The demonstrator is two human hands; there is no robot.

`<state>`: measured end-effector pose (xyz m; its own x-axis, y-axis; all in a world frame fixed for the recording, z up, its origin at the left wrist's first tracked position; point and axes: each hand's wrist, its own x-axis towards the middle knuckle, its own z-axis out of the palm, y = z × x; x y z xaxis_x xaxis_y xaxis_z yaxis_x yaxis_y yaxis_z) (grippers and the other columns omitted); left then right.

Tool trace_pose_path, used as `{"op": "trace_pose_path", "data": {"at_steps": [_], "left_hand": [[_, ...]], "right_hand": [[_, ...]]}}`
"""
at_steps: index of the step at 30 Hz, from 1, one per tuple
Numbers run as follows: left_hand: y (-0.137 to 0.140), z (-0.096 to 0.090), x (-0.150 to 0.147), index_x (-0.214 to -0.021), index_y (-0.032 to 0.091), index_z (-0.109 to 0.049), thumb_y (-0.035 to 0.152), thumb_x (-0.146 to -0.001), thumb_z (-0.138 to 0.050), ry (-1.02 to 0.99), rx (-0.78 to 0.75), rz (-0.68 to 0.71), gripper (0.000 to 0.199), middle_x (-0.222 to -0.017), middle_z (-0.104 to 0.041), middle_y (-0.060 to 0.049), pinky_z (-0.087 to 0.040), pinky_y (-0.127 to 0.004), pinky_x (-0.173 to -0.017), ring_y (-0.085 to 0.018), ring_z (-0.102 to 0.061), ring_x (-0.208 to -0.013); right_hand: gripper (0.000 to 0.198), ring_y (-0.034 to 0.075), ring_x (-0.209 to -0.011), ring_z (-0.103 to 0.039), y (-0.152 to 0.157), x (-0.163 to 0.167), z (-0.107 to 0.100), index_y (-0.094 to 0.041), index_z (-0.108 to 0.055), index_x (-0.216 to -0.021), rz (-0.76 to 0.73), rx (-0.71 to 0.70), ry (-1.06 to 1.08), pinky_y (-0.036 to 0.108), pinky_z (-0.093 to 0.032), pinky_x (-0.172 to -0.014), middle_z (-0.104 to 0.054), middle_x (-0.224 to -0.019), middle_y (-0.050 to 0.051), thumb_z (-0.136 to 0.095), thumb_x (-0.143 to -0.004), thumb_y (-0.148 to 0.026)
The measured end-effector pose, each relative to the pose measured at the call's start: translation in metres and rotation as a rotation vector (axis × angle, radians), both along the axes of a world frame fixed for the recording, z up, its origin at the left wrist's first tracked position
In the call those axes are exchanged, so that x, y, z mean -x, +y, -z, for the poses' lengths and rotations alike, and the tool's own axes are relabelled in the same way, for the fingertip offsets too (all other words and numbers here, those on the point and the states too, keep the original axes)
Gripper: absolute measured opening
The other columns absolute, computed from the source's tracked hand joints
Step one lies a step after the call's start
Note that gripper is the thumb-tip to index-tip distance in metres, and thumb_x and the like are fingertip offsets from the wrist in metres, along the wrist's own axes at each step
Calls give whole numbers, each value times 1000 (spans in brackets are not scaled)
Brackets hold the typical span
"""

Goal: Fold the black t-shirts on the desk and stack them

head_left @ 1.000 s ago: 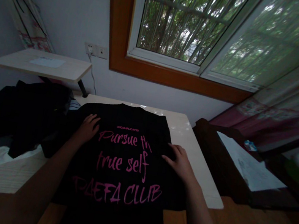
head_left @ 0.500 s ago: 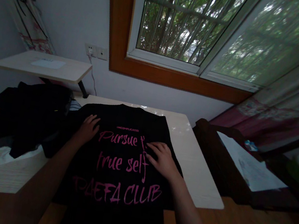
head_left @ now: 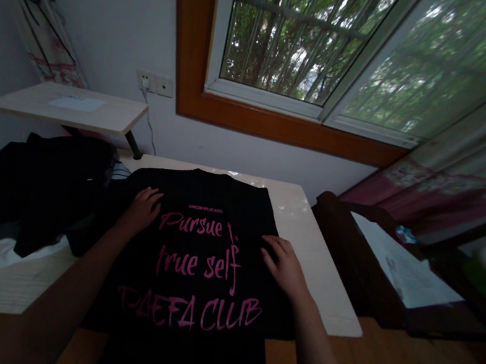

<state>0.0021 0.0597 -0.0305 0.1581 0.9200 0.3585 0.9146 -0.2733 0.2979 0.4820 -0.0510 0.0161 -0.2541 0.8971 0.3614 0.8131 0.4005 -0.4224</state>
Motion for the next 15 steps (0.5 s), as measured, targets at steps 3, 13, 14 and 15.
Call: {"op": "trace_pose_path", "data": {"at_steps": [3,13,14,15], "left_hand": [[-5,-10,-18,-130,21,-64,31,-93,-45,49,10,36,43,-136,-63,-12,-33,-59,-118,-33,-52,-133],[-1,-30,-148,-136,23,-61,26,-91,-57,-156,89,374,45,-131,-66,-9,-42,-44,-112,-26,-54,-126],[1,-31,-159,-135,23,-62,26,-91,-57,-188,95,358,44,-129,-67,-9,-44,-43,-109,-26,-55,-123],[4,-31,-168,-133,23,-63,27,-92,-57,-220,105,329,41,-126,-68,-9,-45,-43,-106,-26,-57,-120]], "right_hand": [[36,29,-119,-57,-5,-18,6,-26,-59,-132,66,-1,-15,52,-47,-106,-63,-126,10,-52,-97,-31],[40,29,-100,-62,-6,-35,23,-24,-60,-130,273,-15,-31,46,-54,-91,-61,-111,11,-56,-92,-35],[39,28,-98,-63,-6,-36,25,-23,-60,-129,285,-18,-34,45,-55,-89,-62,-108,11,-55,-92,-34],[37,28,-96,-63,-5,-37,26,-23,-61,-127,291,-20,-41,45,-55,-87,-62,-105,10,-54,-92,-33]]}}
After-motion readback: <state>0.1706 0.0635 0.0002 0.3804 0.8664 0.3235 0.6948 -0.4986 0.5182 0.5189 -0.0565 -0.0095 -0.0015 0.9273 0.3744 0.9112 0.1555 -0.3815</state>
